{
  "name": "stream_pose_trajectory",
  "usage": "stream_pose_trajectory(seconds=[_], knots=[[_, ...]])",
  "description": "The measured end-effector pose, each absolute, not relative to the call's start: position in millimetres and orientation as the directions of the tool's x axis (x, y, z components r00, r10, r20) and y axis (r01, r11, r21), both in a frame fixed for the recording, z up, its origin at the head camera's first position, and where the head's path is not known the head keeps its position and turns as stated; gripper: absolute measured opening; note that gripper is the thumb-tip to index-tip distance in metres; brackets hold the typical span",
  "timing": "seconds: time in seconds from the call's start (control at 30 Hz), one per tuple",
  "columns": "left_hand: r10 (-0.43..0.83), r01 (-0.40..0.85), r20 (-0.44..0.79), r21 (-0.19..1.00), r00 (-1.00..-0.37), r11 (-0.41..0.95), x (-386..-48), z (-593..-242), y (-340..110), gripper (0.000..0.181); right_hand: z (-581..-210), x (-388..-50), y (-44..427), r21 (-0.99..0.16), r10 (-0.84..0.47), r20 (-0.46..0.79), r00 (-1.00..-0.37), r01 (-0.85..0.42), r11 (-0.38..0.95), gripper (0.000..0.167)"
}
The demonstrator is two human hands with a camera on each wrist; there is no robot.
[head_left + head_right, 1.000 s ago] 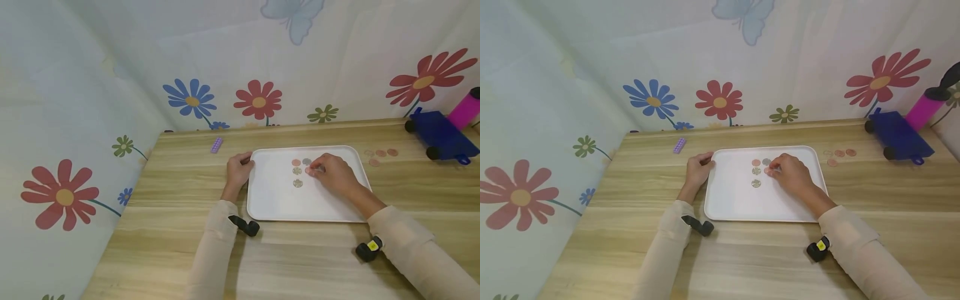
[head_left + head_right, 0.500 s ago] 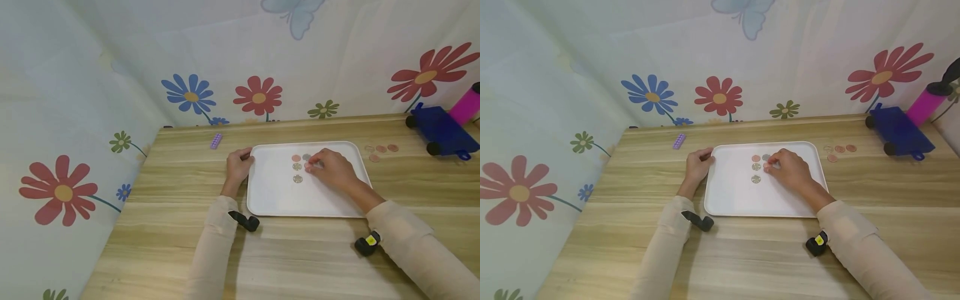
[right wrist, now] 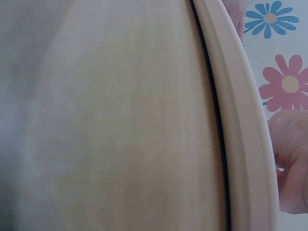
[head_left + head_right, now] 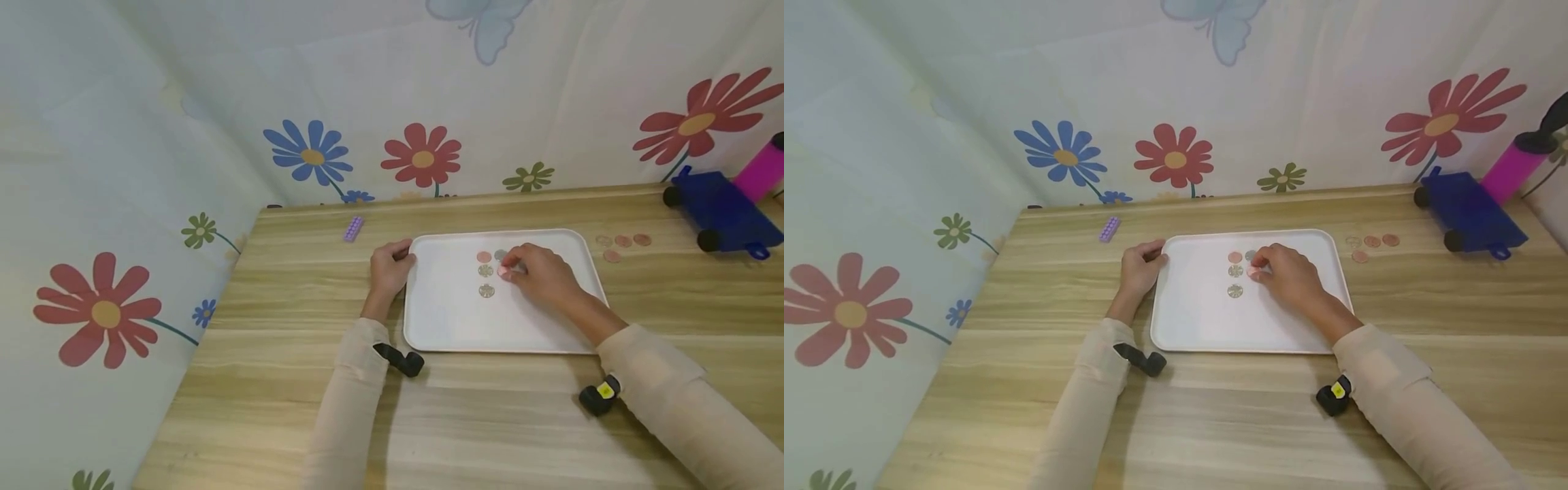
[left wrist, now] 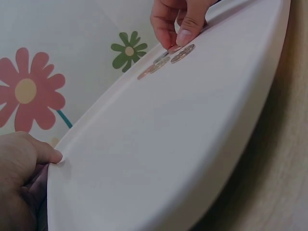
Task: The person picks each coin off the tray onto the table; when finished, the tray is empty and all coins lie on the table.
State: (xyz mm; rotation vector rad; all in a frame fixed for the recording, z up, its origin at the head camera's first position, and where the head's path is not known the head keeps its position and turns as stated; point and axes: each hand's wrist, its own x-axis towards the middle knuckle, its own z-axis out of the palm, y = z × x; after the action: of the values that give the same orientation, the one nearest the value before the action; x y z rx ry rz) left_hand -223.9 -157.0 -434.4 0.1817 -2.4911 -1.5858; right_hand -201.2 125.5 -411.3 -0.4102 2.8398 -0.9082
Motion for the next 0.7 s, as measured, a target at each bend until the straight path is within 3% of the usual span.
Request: stream_pose_trajectory(seconds=[0.4,0.7], knots=[[-0.203,-0.019,0.076,0.904,-0.976,0.428,-228.1,-431.1,-157.4,0.032,-413.5,-204.8,128.6,-0.597,-0.343,0.078,-0.936,-0.319,0.736,0.018],[-0.202,-0.008,0.086,0.906,-0.976,0.423,-223.6,-435.0,-158.0,0.031,-417.5,-200.7,131.6,-0.565,-0.399,0.046,-0.916,-0.353,0.746,0.019]])
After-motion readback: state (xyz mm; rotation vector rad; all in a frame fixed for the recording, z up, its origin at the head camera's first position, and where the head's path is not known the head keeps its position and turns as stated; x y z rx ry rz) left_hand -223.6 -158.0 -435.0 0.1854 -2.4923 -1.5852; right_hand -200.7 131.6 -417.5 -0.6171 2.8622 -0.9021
